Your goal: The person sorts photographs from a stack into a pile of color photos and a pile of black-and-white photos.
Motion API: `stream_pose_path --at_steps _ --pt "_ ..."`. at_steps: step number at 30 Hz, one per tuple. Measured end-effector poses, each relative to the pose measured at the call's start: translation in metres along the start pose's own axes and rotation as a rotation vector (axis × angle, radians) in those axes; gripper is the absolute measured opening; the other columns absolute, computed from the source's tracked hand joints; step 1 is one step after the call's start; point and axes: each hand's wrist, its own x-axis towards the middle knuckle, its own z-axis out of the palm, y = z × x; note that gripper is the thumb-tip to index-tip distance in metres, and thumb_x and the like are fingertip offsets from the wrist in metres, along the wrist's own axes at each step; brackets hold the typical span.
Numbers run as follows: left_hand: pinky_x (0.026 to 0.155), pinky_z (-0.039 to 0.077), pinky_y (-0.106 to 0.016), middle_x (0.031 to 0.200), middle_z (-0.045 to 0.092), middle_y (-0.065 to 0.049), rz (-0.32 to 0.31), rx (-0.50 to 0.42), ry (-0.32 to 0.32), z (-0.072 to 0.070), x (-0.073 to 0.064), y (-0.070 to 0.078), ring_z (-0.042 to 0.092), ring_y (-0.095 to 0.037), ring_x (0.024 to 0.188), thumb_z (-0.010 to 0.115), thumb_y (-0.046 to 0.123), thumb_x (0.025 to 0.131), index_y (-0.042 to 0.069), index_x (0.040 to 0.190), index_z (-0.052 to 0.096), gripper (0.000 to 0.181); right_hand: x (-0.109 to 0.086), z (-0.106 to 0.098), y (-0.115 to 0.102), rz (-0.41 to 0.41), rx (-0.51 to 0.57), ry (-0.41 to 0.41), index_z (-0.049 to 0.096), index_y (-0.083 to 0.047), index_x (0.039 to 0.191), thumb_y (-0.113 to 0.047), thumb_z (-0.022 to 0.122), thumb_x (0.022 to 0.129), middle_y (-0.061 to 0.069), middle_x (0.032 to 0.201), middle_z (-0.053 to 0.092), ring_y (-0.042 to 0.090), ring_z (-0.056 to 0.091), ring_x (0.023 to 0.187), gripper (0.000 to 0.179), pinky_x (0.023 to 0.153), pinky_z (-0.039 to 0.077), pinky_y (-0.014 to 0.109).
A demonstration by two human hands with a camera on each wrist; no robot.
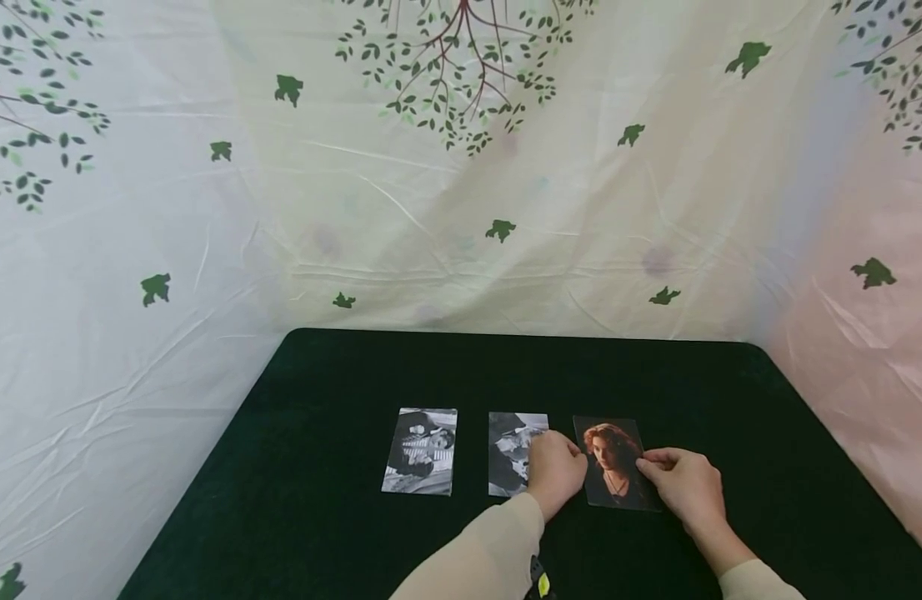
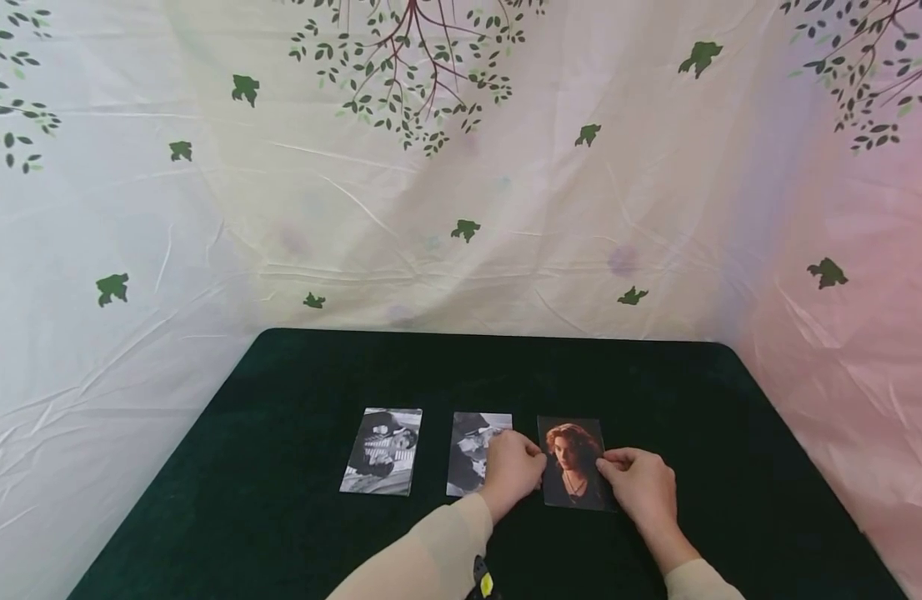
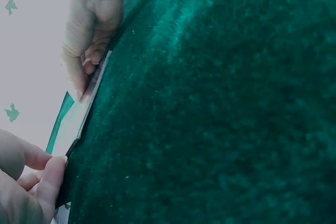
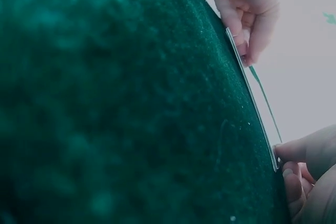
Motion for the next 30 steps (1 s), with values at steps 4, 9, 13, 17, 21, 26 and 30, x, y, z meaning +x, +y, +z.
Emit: stream_pose_path --at_steps 4,9,13,17,21,26,30 --pt "0.041 0.042 -0.023 0.045 0.053 0.005 -0.031 -0.139 -0.055 -0.005 -0.004 0.003 0.051 -0.007 0.038 0.065 0.008 0.086 0.010 0.066 0.068 0.020 -0.001 0.001 0.003 -0.014 0.001 0.018 0.070 -0.004 0.106 -0.033 0.069 0.089 0.003 0.088 0.070 0.016 0.060 0.073 0.033 0.059 0.043 0.031" --pt "0.045 0.047 -0.025 0.056 0.060 0.001 -0.072 -0.268 -0.093 -0.019 -0.008 0.007 0.057 -0.010 0.045 0.065 0.010 0.089 0.009 0.083 0.069 0.007 -0.003 0.003 0.009 -0.011 0.008 0.059 0.071 -0.006 0.103 -0.037 0.068 0.089 0.002 0.086 0.070 0.016 0.059 0.073 0.034 0.059 0.043 0.031" --pt "0.050 0.050 -0.025 0.064 0.064 -0.002 -0.071 -0.285 -0.099 -0.041 -0.008 0.005 0.060 -0.011 0.050 0.066 0.013 0.090 0.008 0.091 0.071 0.007 -0.004 0.003 0.011 -0.009 0.023 0.073 0.072 -0.007 0.103 -0.038 0.066 0.090 0.002 0.088 0.069 0.016 0.058 0.076 0.033 0.059 0.042 0.031" --pt "0.053 0.051 -0.025 0.071 0.065 -0.002 -0.078 -0.265 -0.087 -0.070 -0.007 -0.003 0.061 -0.012 0.054 0.067 0.015 0.090 0.007 0.099 0.071 0.012 -0.005 0.002 0.011 -0.004 0.053 0.053 0.071 -0.007 0.105 -0.037 0.064 0.092 0.005 0.090 0.067 0.018 0.057 0.077 0.034 0.059 0.043 0.031" --pt "0.051 0.050 -0.025 0.074 0.067 -0.007 -0.058 -0.256 -0.053 -0.101 -0.004 -0.015 0.060 -0.012 0.052 0.068 0.014 0.089 0.006 0.097 0.071 0.012 -0.005 -0.002 0.008 -0.001 0.081 0.030 0.070 -0.006 0.108 -0.034 0.062 0.093 0.006 0.093 0.066 0.018 0.057 0.077 0.033 0.058 0.046 0.030" --pt "0.050 0.052 -0.026 0.078 0.068 -0.014 -0.029 -0.254 -0.019 -0.135 -0.003 -0.032 0.060 -0.012 0.051 0.068 0.013 0.089 0.001 0.100 0.069 0.016 -0.006 -0.008 -0.004 -0.048 0.073 0.033 0.069 -0.007 0.110 -0.032 0.061 0.095 0.006 0.095 0.066 0.018 0.058 0.080 0.030 0.061 0.047 0.030" --pt "0.052 0.053 -0.027 0.080 0.068 -0.016 -0.019 -0.212 -0.013 -0.155 -0.004 -0.043 0.061 -0.014 0.053 0.067 0.013 0.089 0.000 0.102 0.068 0.018 -0.008 -0.008 -0.023 -0.117 0.053 0.026 0.069 -0.009 0.110 -0.033 0.062 0.094 0.004 0.093 0.066 0.018 0.058 0.079 0.030 0.062 0.046 0.031"
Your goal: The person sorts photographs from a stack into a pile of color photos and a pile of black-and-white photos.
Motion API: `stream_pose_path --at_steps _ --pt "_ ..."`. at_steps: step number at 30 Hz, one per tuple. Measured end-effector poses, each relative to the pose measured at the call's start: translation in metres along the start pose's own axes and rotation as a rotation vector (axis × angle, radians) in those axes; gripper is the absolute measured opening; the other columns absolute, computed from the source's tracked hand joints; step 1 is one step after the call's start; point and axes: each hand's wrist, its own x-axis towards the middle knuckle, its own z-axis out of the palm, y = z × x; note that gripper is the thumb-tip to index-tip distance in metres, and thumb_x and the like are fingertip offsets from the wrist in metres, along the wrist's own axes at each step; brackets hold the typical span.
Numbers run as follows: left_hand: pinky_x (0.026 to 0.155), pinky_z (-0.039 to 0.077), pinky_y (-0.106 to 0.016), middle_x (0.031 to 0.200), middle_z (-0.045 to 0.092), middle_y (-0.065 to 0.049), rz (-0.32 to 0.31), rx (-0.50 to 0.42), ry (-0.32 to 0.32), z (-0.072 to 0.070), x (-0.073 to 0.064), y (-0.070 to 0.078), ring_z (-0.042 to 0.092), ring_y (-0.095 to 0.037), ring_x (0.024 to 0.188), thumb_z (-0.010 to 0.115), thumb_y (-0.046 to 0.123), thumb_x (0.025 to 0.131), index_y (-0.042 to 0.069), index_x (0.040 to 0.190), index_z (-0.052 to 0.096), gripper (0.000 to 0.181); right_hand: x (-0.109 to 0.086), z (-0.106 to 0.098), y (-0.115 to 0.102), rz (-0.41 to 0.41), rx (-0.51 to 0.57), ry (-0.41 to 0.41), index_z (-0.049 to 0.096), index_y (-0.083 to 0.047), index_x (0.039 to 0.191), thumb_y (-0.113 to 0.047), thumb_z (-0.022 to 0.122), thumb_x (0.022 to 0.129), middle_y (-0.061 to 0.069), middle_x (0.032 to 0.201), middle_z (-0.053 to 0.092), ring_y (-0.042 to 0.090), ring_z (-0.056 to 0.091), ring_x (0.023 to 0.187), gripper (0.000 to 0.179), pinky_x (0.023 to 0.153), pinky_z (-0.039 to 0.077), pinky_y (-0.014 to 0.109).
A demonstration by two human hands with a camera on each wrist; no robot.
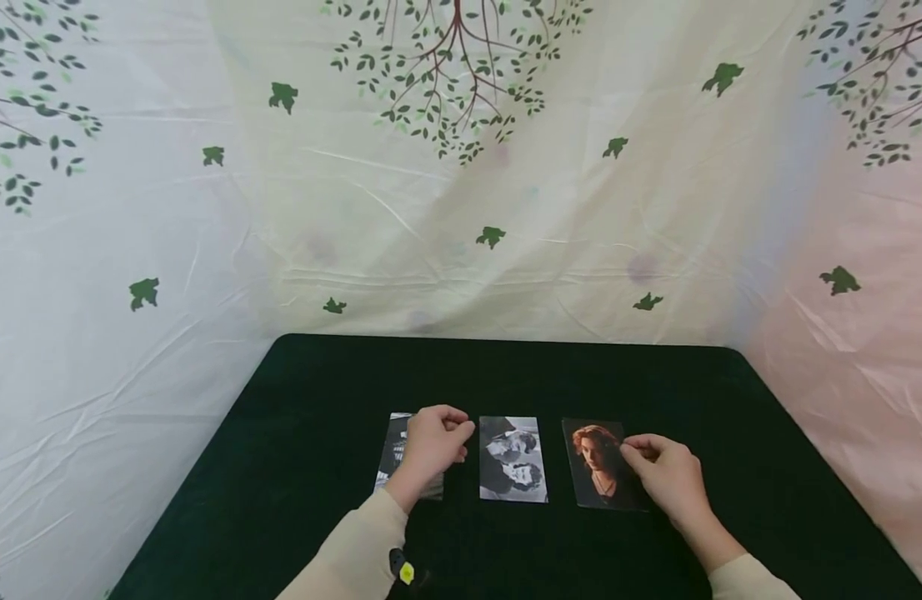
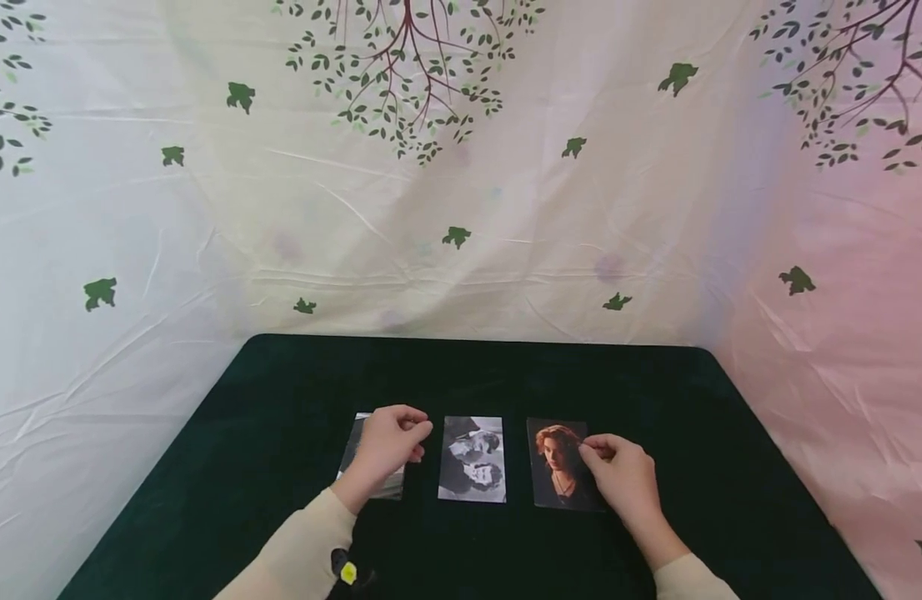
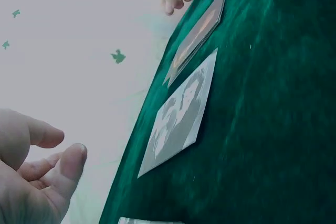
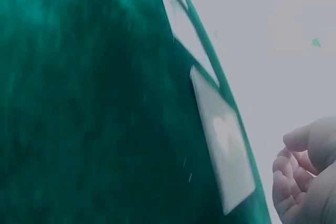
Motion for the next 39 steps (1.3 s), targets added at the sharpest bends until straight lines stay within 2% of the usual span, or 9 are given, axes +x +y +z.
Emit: stream_pose_path --at_steps 5,10,14,16,20,23,26,32,39 --pt "0.054 0.053 -0.027 0.079 0.067 -0.017 -0.009 0.050 -0.012 -0.013 -0.002 -0.006 0.061 -0.014 0.054 0.067 0.015 0.090 -0.002 0.106 0.066 0.023 0.000 0.011 -0.028 -0.081 -0.027 -0.051 0.068 -0.009 0.110 -0.032 0.065 0.092 0.001 0.090 0.067 0.014 0.060 0.078 0.029 0.064 0.047 0.031" --pt "0.055 0.053 -0.028 0.073 0.065 -0.013 -0.022 0.087 -0.035 -0.013 -0.004 -0.010 0.060 -0.014 0.054 0.067 0.016 0.090 -0.003 0.109 0.064 0.028 -0.002 0.029 -0.050 -0.105 -0.050 -0.104 0.067 -0.009 0.111 -0.032 0.068 0.090 0.001 0.090 0.067 0.013 0.061 0.075 0.032 0.065 0.051 0.033" --pt "0.054 0.051 -0.029 0.064 0.062 -0.004 -0.001 0.139 -0.057 -0.007 -0.003 -0.015 0.059 -0.014 0.052 0.067 0.017 0.089 -0.004 0.110 0.063 0.029 -0.005 0.044 -0.061 -0.131 -0.088 -0.118 0.068 -0.009 0.109 -0.033 0.071 0.087 -0.001 0.086 0.066 0.012 0.060 0.073 0.033 0.066 0.051 0.035" --pt "0.053 0.050 -0.029 0.064 0.062 -0.003 0.004 0.158 -0.070 -0.003 -0.003 -0.016 0.058 -0.014 0.052 0.068 0.017 0.089 -0.004 0.110 0.063 0.030 -0.007 0.051 -0.065 -0.146 -0.101 -0.116 0.068 -0.009 0.107 -0.031 0.073 0.086 -0.003 0.084 0.066 0.010 0.060 0.074 0.031 0.067 0.051 0.034" --pt "0.053 0.049 -0.029 0.068 0.065 -0.005 -0.015 0.190 -0.096 0.004 -0.002 -0.018 0.059 -0.014 0.052 0.068 0.017 0.089 -0.004 0.111 0.063 0.031 -0.009 0.065 -0.070 -0.147 -0.089 -0.137 0.069 -0.006 0.107 -0.029 0.075 0.084 -0.003 0.078 0.065 0.009 0.058 0.064 0.033 0.058 0.047 0.030" --pt "0.051 0.047 -0.029 0.065 0.064 -0.002 -0.025 0.228 -0.098 0.009 -0.003 -0.020 0.059 -0.013 0.051 0.069 0.017 0.088 -0.005 0.110 0.063 0.031 -0.010 0.073 -0.074 -0.153 -0.084 -0.150 0.069 -0.003 0.107 -0.028 0.076 0.083 -0.003 0.075 0.064 0.010 0.055 0.060 0.036 0.054 0.044 0.029" --pt "0.051 0.047 -0.028 0.060 0.062 0.000 -0.024 0.266 -0.087 0.016 -0.003 -0.020 0.058 -0.012 0.048 0.070 0.017 0.087 -0.006 0.108 0.064 0.031 -0.010 0.078 -0.077 -0.150 -0.097 -0.164 0.069 -0.002 0.107 -0.029 0.077 0.082 -0.003 0.073 0.062 0.010 0.054 0.059 0.038 0.053 0.044 0.029" --pt "0.051 0.047 -0.027 0.058 0.059 0.000 -0.022 0.284 -0.076 0.029 -0.004 -0.019 0.058 -0.011 0.047 0.070 0.016 0.085 -0.007 0.101 0.067 0.028 -0.011 0.082 -0.077 -0.100 -0.135 -0.189 0.067 0.000 0.111 -0.032 0.077 0.081 -0.001 0.071 0.058 0.012 0.053 0.058 0.044 0.051 0.044 0.029" --pt "0.049 0.046 -0.028 0.058 0.058 0.000 -0.043 0.300 -0.084 0.037 -0.002 -0.019 0.057 -0.012 0.049 0.069 0.017 0.085 -0.001 0.087 0.070 0.018 -0.012 0.087 -0.074 -0.082 -0.160 -0.191 0.064 0.002 0.115 -0.033 0.076 0.081 0.000 0.068 0.056 0.013 0.052 0.055 0.050 0.051 0.042 0.029"
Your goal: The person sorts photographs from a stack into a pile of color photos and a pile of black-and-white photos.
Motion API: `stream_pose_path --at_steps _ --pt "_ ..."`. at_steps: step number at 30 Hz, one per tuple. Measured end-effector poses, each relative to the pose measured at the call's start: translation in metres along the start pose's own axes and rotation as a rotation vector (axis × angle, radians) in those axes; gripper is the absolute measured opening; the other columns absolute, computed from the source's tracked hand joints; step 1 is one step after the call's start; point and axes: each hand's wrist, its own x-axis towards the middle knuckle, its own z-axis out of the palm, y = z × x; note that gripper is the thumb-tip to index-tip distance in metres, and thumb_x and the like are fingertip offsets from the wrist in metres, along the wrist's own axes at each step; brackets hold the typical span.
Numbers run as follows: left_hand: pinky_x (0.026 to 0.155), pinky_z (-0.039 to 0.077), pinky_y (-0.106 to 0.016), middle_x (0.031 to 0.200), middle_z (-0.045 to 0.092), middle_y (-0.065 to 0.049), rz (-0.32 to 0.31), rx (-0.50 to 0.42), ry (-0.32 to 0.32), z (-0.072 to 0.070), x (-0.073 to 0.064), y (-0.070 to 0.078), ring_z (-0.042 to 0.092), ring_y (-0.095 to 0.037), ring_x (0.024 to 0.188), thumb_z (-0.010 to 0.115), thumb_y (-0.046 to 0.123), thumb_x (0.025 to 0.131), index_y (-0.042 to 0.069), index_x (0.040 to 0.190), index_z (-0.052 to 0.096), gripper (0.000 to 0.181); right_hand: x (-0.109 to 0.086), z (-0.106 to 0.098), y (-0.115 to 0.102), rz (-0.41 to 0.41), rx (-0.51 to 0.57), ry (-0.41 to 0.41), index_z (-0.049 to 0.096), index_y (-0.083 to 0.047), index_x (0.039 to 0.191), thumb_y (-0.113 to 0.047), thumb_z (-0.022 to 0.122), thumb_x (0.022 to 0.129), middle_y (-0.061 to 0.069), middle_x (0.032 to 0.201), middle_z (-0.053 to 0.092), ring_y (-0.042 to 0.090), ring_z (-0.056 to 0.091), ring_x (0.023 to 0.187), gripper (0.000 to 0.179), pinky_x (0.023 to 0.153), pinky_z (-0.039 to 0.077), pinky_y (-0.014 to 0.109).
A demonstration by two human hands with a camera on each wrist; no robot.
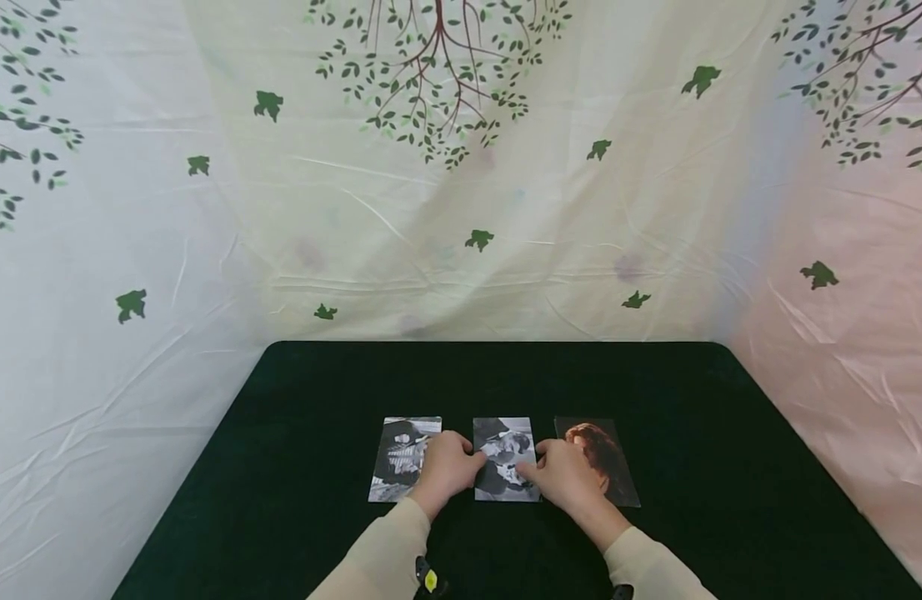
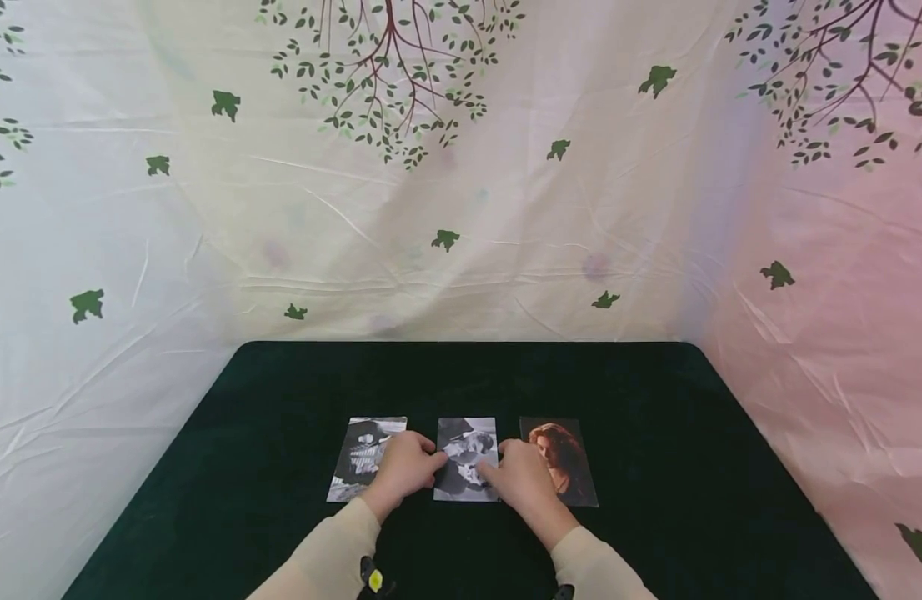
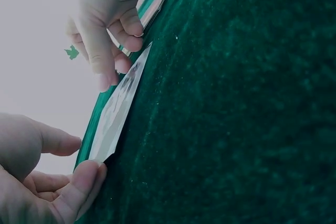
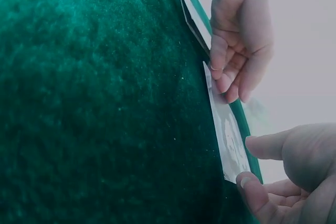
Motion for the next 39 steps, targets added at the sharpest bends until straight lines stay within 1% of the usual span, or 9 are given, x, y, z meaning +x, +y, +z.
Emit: stream_pose_path --at_steps 4,10,17,23,26,30,33,36,39 --pt "0.050 0.047 -0.028 0.060 0.058 -0.001 -0.019 0.001 -0.009 0.000 -0.001 0.001 0.057 -0.013 0.051 0.069 0.018 0.086 -0.001 0.090 0.070 0.019 0.000 0.003 0.000 -0.009 -0.013 0.012 0.065 0.002 0.114 -0.032 0.077 0.081 0.000 0.067 0.055 0.013 0.051 0.054 0.049 0.050 0.041 0.029" --pt "0.051 0.047 -0.028 0.061 0.059 0.000 -0.019 0.008 -0.004 0.001 0.000 0.001 0.058 -0.012 0.051 0.069 0.017 0.086 -0.002 0.096 0.071 0.022 0.000 0.004 0.000 -0.019 -0.003 0.015 0.065 0.002 0.114 -0.030 0.077 0.082 0.000 0.066 0.054 0.013 0.051 0.053 0.047 0.049 0.042 0.029" --pt "0.049 0.046 -0.027 0.058 0.059 0.001 -0.008 0.002 0.002 0.002 0.000 0.000 0.057 -0.012 0.049 0.069 0.016 0.087 -0.001 0.094 0.072 0.019 0.000 0.005 -0.001 0.000 0.009 0.008 0.064 0.000 0.114 -0.029 0.077 0.082 0.001 0.069 0.054 0.013 0.051 0.055 0.045 0.050 0.042 0.029" --pt "0.049 0.047 -0.028 0.061 0.059 0.000 -0.013 -0.029 0.011 0.003 0.001 0.000 0.058 -0.012 0.050 0.068 0.016 0.088 0.000 0.094 0.072 0.018 0.003 0.004 0.001 0.017 0.049 0.008 0.063 0.000 0.113 -0.026 0.073 0.085 0.002 0.070 0.055 0.014 0.052 0.056 0.039 0.051 0.044 0.029" --pt "0.051 0.048 -0.028 0.065 0.060 0.000 -0.001 -0.056 0.041 0.003 0.002 -0.002 0.058 -0.012 0.052 0.068 0.015 0.088 0.001 0.093 0.070 0.015 0.005 0.001 0.002 0.027 0.121 0.029 0.064 -0.001 0.109 -0.024 0.071 0.087 0.003 0.072 0.057 0.014 0.054 0.057 0.032 0.052 0.045 0.029" --pt "0.053 0.048 -0.028 0.069 0.063 0.000 0.043 -0.078 0.124 -0.001 0.002 -0.005 0.058 -0.010 0.058 0.069 0.011 0.087 0.003 0.089 0.069 0.008 0.007 -0.003 0.002 0.105 0.340 0.023 0.065 -0.004 0.101 -0.022 0.067 0.090 0.005 0.075 0.060 0.017 0.056 0.060 0.021 0.053 0.045 0.029" --pt "0.052 0.049 -0.028 0.070 0.064 0.000 0.052 -0.125 0.150 -0.008 0.001 -0.007 0.058 -0.010 0.057 0.068 0.009 0.087 0.003 0.089 0.069 0.007 0.007 -0.004 -0.002 0.164 0.503 -0.005 0.066 -0.006 0.099 -0.022 0.065 0.092 0.006 0.076 0.062 0.018 0.058 0.062 0.018 0.055 0.046 0.029" --pt "0.049 0.050 -0.028 0.068 0.063 -0.002 0.041 -0.179 0.140 -0.018 -0.002 -0.010 0.058 -0.012 0.051 0.067 0.009 0.088 0.002 0.091 0.068 0.007 0.005 -0.003 -0.009 0.156 0.565 -0.004 0.067 -0.004 0.099 -0.020 0.065 0.092 0.005 0.077 0.064 0.018 0.059 0.065 0.017 0.058 0.047 0.030" --pt "0.050 0.050 -0.028 0.067 0.063 -0.001 0.034 -0.172 0.145 -0.028 -0.005 -0.013 0.058 -0.013 0.049 0.066 0.010 0.089 0.003 0.091 0.068 0.008 0.004 0.002 -0.017 0.122 0.583 0.022 0.068 -0.004 0.096 -0.019 0.067 0.090 0.005 0.076 0.065 0.018 0.060 0.065 0.016 0.060 0.050 0.031"
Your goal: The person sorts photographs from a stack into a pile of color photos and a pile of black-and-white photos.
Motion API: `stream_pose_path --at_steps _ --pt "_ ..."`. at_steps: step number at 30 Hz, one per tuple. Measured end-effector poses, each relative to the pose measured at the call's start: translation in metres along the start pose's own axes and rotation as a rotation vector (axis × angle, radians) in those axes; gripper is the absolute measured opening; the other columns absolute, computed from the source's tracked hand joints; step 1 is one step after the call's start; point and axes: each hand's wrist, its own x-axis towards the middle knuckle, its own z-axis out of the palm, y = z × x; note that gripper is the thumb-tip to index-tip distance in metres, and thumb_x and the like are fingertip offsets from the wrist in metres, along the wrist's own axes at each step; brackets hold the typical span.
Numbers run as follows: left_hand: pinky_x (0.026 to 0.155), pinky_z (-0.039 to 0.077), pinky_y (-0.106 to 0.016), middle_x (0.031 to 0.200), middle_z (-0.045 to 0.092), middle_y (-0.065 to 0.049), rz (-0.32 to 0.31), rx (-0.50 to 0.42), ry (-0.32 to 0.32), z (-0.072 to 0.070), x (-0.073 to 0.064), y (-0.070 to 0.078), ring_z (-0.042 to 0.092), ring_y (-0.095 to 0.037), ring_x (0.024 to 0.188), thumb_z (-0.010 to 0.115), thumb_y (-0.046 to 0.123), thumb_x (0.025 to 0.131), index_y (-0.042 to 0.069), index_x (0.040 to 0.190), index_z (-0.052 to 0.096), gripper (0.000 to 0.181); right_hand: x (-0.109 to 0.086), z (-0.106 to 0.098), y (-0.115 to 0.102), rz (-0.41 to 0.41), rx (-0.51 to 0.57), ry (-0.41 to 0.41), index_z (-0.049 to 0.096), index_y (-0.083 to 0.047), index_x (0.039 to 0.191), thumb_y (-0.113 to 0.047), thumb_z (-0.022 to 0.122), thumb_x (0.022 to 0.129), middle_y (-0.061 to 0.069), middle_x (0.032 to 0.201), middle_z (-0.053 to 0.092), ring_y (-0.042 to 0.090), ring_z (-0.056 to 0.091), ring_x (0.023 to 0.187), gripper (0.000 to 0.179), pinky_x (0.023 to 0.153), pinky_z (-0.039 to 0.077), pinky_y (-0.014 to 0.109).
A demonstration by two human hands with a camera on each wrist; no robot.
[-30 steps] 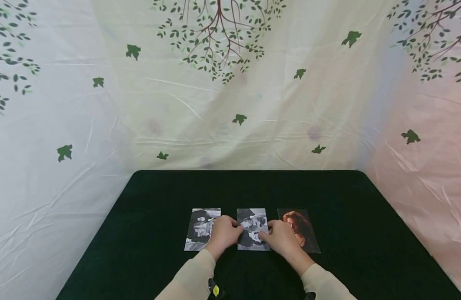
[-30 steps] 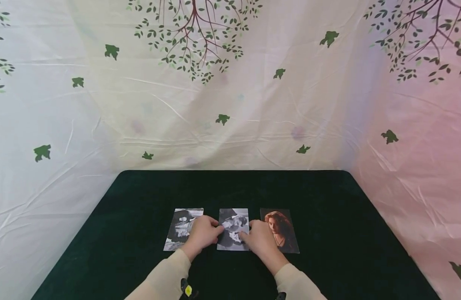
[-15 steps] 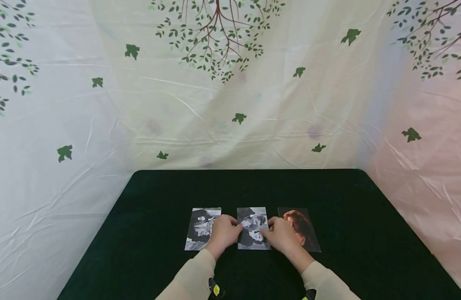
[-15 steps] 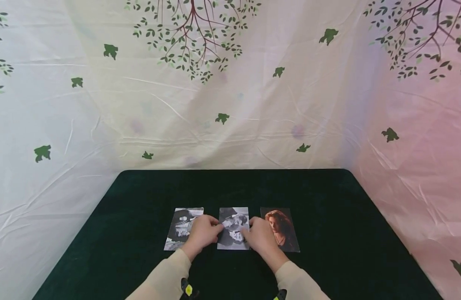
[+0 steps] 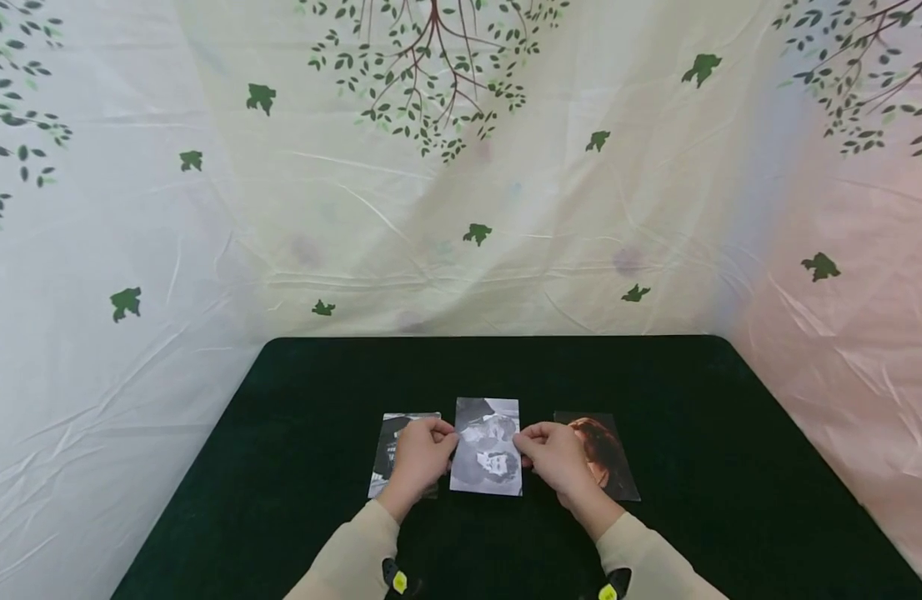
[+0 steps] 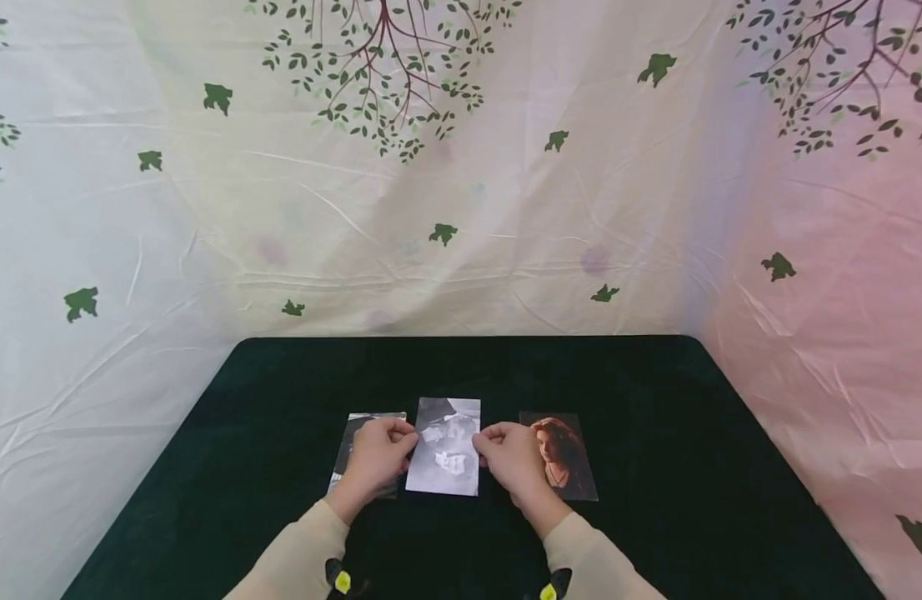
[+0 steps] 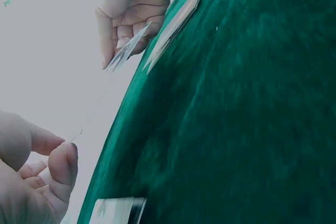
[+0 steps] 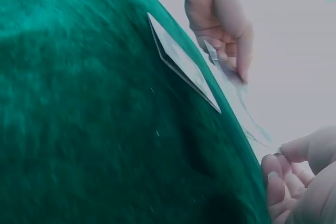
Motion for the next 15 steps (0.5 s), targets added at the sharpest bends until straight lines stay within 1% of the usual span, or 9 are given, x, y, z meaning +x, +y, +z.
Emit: stream_pose_path --at_steps 4,10,15 --pt "0.052 0.050 -0.029 0.066 0.062 0.000 -0.014 0.028 -0.002 -0.014 -0.002 -0.002 0.058 -0.013 0.051 0.067 0.012 0.090 0.005 0.092 0.069 0.008 -0.002 0.011 0.000 -0.044 0.022 0.013 0.069 -0.004 0.096 -0.019 0.070 0.088 0.006 0.076 0.066 0.018 0.062 0.064 0.016 0.060 0.053 0.032" --pt "0.052 0.050 -0.030 0.068 0.061 -0.001 -0.040 0.054 0.011 -0.037 -0.004 -0.012 0.058 -0.015 0.053 0.068 0.014 0.089 0.009 0.094 0.071 0.007 -0.006 0.035 -0.004 -0.085 0.034 0.005 0.071 -0.006 0.101 -0.020 0.074 0.085 0.003 0.079 0.069 0.016 0.065 0.064 0.021 0.059 0.055 0.030" --pt "0.052 0.050 -0.029 0.070 0.061 -0.002 -0.059 0.086 0.034 -0.056 -0.004 -0.023 0.058 -0.015 0.053 0.069 0.013 0.089 0.007 0.096 0.071 0.010 -0.007 0.058 -0.008 -0.138 0.007 -0.021 0.072 -0.009 0.107 -0.019 0.075 0.084 -0.001 0.076 0.069 0.014 0.064 0.061 0.026 0.056 0.053 0.029"
